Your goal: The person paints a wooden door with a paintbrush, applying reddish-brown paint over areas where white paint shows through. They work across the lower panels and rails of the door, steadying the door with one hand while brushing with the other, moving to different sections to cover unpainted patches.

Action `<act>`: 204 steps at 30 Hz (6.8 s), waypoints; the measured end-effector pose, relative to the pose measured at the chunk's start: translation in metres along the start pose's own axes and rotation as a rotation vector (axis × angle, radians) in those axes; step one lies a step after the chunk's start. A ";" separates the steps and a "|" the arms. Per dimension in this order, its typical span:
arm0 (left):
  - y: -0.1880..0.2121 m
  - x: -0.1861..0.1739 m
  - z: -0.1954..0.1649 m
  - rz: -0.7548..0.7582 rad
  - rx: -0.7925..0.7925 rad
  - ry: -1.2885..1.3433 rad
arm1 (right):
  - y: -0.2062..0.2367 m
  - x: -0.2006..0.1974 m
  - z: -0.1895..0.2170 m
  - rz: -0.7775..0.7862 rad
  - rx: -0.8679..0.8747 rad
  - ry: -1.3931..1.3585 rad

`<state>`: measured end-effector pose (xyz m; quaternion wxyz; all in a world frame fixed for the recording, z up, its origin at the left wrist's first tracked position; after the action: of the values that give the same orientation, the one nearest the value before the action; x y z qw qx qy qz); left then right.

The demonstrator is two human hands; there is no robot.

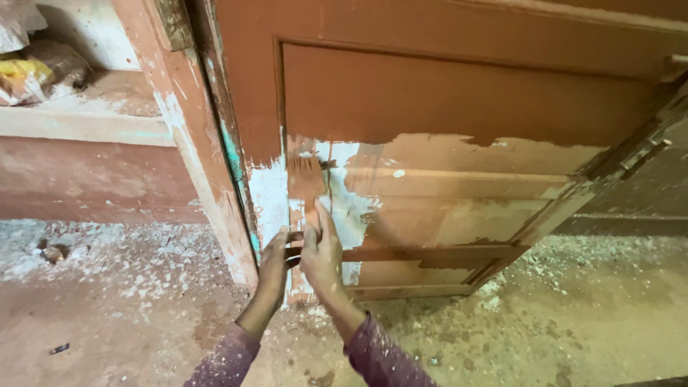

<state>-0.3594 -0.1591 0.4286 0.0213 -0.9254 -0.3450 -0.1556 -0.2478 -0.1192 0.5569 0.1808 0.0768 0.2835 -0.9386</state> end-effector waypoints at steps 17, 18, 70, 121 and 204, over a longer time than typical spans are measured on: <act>-0.037 0.092 0.020 0.085 0.024 0.138 | -0.009 -0.134 -0.110 -0.188 -0.034 -0.007; -0.038 0.101 0.016 0.099 0.051 0.055 | 0.002 -0.148 -0.131 -0.154 0.085 0.003; -0.084 0.270 0.024 0.004 1.193 -1.164 | -0.078 -0.294 -0.157 -0.317 0.037 0.373; -0.076 0.316 0.026 0.207 1.195 -1.528 | -0.066 -0.272 -0.174 -0.427 -0.237 0.277; -0.092 0.573 0.075 0.569 0.837 -1.661 | -0.196 -0.614 -0.238 -0.096 0.365 0.330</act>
<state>0.0109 0.2843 0.5242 0.1352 -0.7066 -0.0411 0.6933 0.2533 0.3479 0.6102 0.0704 0.2467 0.1380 -0.9566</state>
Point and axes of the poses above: each hand's wrist, its own y-axis away from the middle knuckle, its own x-axis out of the palm, z = x × y, the point moved 4 cm from there along -y, towards the middle knuckle, and after that the axes turned 1 degree about -x, right-handed, at the moved point
